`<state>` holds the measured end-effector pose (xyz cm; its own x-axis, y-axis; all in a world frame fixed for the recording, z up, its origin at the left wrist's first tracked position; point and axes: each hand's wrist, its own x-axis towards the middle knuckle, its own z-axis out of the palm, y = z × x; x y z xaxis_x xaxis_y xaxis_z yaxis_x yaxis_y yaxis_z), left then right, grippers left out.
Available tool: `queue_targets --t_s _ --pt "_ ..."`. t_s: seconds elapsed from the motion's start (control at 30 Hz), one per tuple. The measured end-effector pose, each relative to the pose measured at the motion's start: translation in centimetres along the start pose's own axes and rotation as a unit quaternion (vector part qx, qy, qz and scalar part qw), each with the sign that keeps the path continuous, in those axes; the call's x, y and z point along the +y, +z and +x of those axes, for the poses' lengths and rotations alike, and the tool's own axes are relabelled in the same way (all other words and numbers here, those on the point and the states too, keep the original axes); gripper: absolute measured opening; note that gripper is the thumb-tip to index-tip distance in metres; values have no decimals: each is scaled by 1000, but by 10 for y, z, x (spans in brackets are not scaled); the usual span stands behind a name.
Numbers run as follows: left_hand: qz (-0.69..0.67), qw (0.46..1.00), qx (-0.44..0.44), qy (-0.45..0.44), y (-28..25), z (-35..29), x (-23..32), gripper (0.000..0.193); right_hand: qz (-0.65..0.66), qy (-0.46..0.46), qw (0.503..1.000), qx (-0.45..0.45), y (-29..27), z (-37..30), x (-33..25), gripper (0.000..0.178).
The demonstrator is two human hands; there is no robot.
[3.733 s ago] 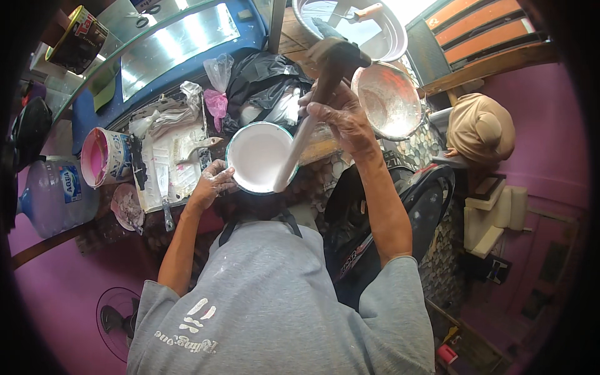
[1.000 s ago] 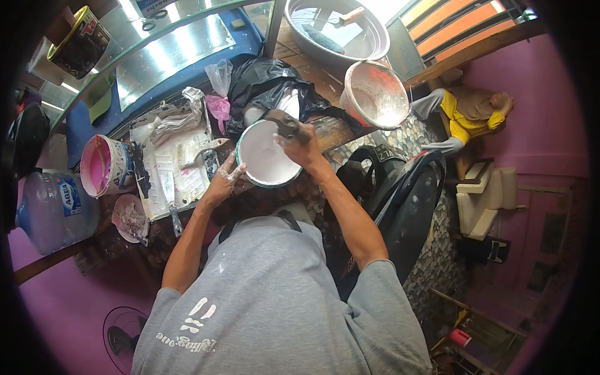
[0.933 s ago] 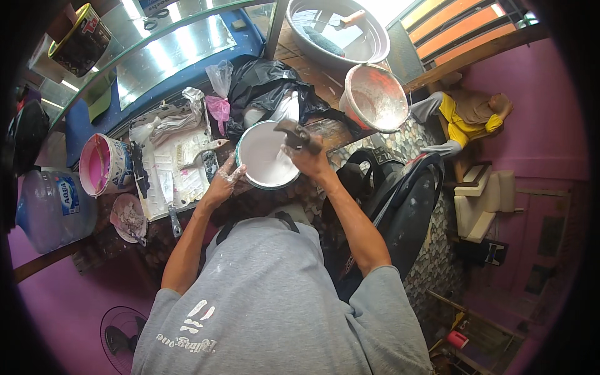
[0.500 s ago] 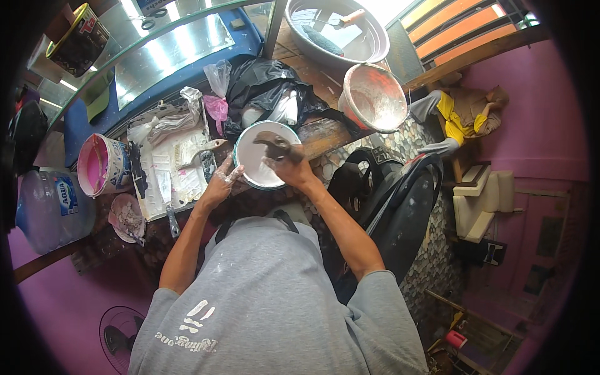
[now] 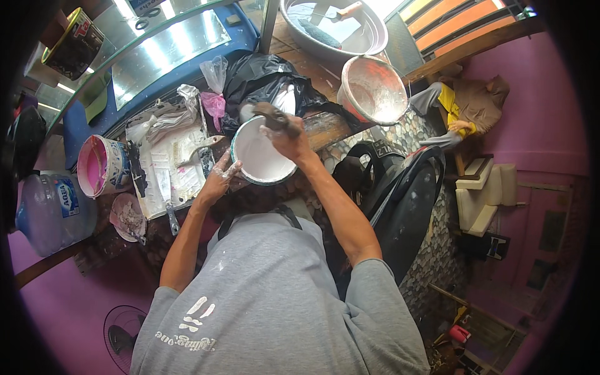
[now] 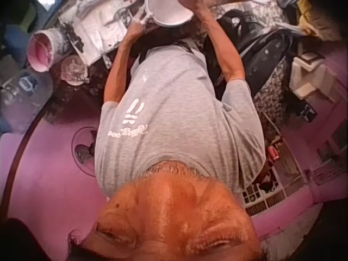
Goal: The person squeezes white material from a cloth into a container, stirs it with a tool, and then uses a brush to apply white paint from the container onto a surface.
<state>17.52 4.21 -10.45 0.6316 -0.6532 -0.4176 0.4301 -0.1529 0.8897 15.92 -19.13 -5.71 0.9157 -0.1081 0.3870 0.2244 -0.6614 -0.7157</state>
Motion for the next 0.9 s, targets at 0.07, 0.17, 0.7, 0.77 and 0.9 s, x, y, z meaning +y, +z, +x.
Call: queue_targets --t_s 0.07,0.17,0.7,0.77,0.9 --pt "51 997 26 55 1 0 -2 60 -126 -43 991 -7 -25 -16 12 19" --pt "133 985 65 91 7 -2 4 62 -75 44 996 -32 -35 -56 12 24" --pt "148 981 58 115 6 1 -1 61 15 67 997 -32 -2 -48 -24 20" --pt "73 995 32 59 10 -3 9 62 25 -20 999 -3 16 -32 -20 20" --pt "60 995 37 74 2 3 -10 63 17 77 997 -4 -2 -16 -3 17"
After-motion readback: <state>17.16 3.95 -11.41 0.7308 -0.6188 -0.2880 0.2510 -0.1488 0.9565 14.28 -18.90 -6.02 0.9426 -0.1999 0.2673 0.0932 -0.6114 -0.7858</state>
